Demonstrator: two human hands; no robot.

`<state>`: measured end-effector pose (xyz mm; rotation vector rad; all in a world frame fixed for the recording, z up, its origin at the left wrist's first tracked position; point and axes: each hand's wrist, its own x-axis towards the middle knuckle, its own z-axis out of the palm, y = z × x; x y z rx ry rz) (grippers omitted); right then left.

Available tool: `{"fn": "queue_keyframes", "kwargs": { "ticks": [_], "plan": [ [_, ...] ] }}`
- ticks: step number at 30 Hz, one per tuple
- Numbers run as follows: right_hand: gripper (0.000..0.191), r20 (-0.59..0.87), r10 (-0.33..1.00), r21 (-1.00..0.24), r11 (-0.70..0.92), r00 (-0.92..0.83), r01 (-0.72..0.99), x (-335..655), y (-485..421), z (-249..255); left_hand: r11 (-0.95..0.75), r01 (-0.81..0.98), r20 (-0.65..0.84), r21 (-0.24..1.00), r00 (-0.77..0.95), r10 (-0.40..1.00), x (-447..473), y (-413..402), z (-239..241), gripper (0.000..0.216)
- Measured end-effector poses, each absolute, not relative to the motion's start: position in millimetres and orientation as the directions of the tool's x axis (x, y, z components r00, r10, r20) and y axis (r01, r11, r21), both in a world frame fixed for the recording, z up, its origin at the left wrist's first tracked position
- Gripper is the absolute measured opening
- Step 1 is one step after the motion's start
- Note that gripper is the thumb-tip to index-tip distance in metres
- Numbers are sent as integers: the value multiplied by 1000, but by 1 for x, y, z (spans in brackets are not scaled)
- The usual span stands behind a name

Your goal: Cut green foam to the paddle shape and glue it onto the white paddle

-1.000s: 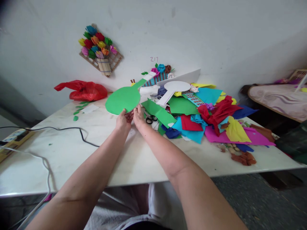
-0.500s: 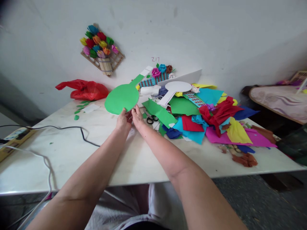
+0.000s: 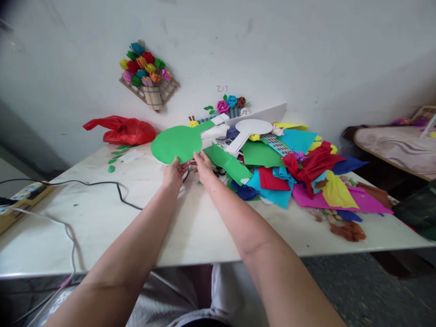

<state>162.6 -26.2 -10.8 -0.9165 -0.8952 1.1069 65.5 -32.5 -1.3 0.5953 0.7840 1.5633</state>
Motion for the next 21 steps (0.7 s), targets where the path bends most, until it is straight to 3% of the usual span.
{"fn": "queue_keyframes", "kwargs": {
  "ticks": [6,13,21],
  "plan": [
    [24,100,959,-948,173,265,-267,163,-24,-14,40,-642,-153,766,-121,981,68,-33,-2,20],
    [16,66,987,-971,98,150,-219,166,-26,-11,-113,-607,-279,786,-511,813,39,-17,-6,31],
    [15,17,999,-974,28,51,-225,165,-27,-16,-187,-400,-150,897,-674,723,11,-9,-9,37]
  ]
}}
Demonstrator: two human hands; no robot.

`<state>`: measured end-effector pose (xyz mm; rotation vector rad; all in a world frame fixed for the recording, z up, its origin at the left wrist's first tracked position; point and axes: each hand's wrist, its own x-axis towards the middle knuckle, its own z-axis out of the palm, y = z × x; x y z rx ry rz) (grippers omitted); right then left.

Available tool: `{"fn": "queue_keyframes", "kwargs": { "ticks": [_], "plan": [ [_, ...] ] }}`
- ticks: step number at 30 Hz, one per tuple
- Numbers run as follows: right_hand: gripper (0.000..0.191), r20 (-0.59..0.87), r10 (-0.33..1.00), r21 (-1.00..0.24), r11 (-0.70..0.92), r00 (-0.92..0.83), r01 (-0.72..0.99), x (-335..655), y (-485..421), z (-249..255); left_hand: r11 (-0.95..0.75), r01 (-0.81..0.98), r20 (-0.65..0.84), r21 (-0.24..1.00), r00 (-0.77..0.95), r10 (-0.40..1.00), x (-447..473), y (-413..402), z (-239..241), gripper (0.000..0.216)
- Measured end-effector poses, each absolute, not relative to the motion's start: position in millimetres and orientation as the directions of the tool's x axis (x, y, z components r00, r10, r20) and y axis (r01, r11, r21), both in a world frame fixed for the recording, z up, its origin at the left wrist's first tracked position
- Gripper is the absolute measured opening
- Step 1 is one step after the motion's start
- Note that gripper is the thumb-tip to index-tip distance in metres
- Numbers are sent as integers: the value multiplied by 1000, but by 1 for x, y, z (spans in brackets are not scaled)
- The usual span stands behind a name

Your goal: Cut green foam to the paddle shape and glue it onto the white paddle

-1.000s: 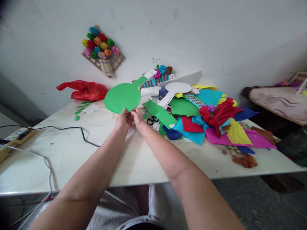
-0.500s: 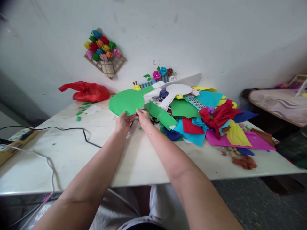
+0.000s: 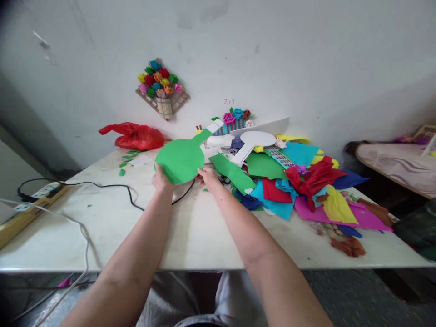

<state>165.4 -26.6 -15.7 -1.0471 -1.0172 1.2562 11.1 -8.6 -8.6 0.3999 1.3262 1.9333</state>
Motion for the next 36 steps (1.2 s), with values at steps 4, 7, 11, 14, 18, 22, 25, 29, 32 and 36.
{"fn": "queue_keyframes", "kwargs": {
  "ticks": [4,7,11,14,18,22,25,29,32,36],
  "plan": [
    [16,-18,997,-970,-37,-80,-239,169,-31,-15,-168,-298,-90,940,-690,718,-5,-1,-12,32],
    [22,4,998,-955,-17,-70,-296,172,-33,-9,-119,-300,-100,946,-624,775,-18,0,-12,29],
    [31,40,992,-943,76,116,-325,180,-30,-2,-40,-323,-157,946,-560,813,-26,0,-9,26],
    [30,70,980,-948,124,187,-294,186,-26,1,-4,-360,-176,933,-466,867,-25,-1,-7,24],
    [24,111,964,-958,168,241,-231,183,-21,2,-59,-486,-176,872,-424,889,-21,-6,-1,23],
    [21,149,941,-949,222,303,-223,174,-15,2,-160,-669,-108,725,-341,934,-4,-15,6,36],
    [21,163,916,-938,259,367,-231,172,-11,2,-204,-738,9,644,-259,966,18,-25,8,35],
    [20,143,910,-939,249,390,-237,173,-10,1,-193,-773,38,604,-214,976,39,-35,6,33],
    [17,141,915,-938,246,378,-245,171,-12,2,-157,-787,27,596,-176,984,44,-34,3,26],
    [18,128,929,-917,245,348,-316,173,-14,4,-174,-777,-5,605,-222,975,37,-25,-2,29]
  ]
}}
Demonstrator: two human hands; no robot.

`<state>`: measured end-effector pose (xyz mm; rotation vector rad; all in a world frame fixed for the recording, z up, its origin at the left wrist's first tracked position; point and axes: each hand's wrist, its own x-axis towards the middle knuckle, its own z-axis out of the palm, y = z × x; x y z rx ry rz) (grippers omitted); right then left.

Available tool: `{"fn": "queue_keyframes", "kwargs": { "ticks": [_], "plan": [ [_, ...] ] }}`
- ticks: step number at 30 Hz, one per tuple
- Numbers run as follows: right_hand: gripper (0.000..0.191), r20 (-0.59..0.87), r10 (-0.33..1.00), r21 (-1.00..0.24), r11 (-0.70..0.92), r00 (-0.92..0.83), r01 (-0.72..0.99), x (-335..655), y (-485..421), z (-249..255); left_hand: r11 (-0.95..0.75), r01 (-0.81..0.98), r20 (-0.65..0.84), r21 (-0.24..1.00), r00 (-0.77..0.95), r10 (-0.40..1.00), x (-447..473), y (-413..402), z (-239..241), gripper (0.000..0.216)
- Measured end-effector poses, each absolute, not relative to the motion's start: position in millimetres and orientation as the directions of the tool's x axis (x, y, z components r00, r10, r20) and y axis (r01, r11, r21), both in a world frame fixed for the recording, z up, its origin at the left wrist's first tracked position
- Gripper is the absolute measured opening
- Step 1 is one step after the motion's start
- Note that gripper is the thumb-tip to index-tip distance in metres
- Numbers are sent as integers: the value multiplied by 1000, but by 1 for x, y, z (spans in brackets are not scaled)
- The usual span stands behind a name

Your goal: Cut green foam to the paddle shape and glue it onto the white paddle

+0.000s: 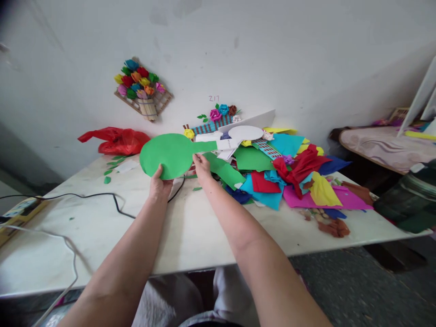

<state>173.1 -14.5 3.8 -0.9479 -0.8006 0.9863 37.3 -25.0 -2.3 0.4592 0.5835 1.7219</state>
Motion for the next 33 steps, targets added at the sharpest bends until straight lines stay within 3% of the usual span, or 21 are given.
{"fn": "queue_keyframes", "kwargs": {
  "ticks": [8,14,16,20,24,28,33],
  "plan": [
    [22,90,911,-815,300,403,-496,195,-13,8,-196,-792,-65,578,-284,957,15,-18,-6,43],
    [20,40,930,-779,258,365,-572,185,-20,13,-257,-848,-51,464,-315,948,26,-26,1,30],
    [20,29,944,-766,233,329,-599,176,-24,14,-226,-872,1,433,-251,968,38,-29,2,26],
    [17,52,977,-757,175,209,-630,163,-30,11,17,-887,-33,462,2,999,57,-32,2,16],
    [21,52,989,-774,130,142,-620,161,-33,8,10,-874,-73,486,-29,997,56,-29,1,17],
    [22,-17,973,-762,136,230,-633,170,-28,6,-58,-849,-59,524,-105,993,41,-23,-4,13],
    [13,-67,872,-740,283,485,-610,184,-17,2,-80,-826,-44,558,-127,991,25,-17,-9,15]
  ]
}}
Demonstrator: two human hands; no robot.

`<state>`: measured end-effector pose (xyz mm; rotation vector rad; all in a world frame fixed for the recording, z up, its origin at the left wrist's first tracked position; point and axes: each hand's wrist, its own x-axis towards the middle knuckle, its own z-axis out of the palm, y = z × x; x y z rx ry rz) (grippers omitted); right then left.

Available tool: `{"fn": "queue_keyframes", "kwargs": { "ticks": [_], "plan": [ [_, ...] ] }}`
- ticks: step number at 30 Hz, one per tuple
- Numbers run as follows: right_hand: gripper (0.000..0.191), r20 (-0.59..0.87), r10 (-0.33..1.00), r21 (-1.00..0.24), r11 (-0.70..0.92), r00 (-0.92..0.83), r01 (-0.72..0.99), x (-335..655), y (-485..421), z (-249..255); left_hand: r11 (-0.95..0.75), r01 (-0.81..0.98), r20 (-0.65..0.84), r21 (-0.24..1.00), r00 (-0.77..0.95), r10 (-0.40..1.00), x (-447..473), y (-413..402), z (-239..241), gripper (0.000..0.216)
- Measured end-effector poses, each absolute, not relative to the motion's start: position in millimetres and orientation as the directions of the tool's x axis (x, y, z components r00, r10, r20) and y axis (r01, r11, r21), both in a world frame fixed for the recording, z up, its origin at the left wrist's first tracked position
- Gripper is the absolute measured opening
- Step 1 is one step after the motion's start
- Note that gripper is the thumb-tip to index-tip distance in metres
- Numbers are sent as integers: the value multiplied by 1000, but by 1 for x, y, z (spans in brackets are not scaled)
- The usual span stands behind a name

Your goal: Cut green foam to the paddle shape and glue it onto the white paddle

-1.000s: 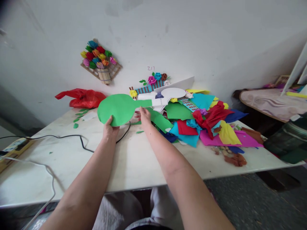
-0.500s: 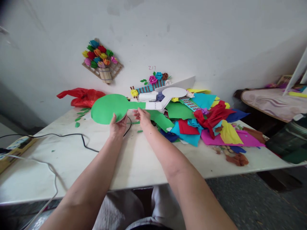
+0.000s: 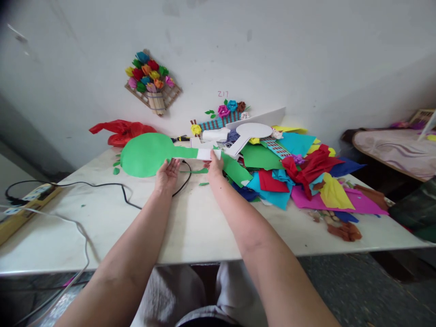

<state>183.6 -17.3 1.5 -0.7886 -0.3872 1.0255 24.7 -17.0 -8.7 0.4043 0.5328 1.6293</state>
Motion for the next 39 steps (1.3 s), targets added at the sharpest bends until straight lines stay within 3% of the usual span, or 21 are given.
{"fn": "queue_keyframes", "kwargs": {
  "ticks": [5,9,12,15,21,27,31,39],
  "plan": [
    [18,-33,872,-794,274,488,-542,184,-16,0,-148,-824,-44,548,-205,978,23,-14,-6,16],
    [12,-54,955,-836,117,291,-537,177,-24,3,-222,-823,-1,523,-261,965,27,-12,-7,5],
    [13,-97,988,-896,-33,124,-443,178,-28,6,-239,-811,-8,534,-288,958,26,-9,-8,4],
    [7,-87,996,-935,-80,4,-345,189,-28,9,-237,-787,-11,569,-296,955,22,-7,-9,7],
    [36,-145,944,-943,-222,-297,-246,214,-31,11,-185,-695,96,695,-164,982,22,-8,-11,8],
    [30,-58,969,-953,-125,-240,-275,203,-34,13,-114,-568,167,815,42,985,32,-14,-15,16],
    [28,-15,985,-963,-61,-175,-264,185,-35,12,-94,-513,153,853,75,985,40,-18,-15,19],
    [5,116,992,-962,126,55,-242,167,-31,1,-78,-460,122,884,67,990,48,-26,-14,22]
  ]
}}
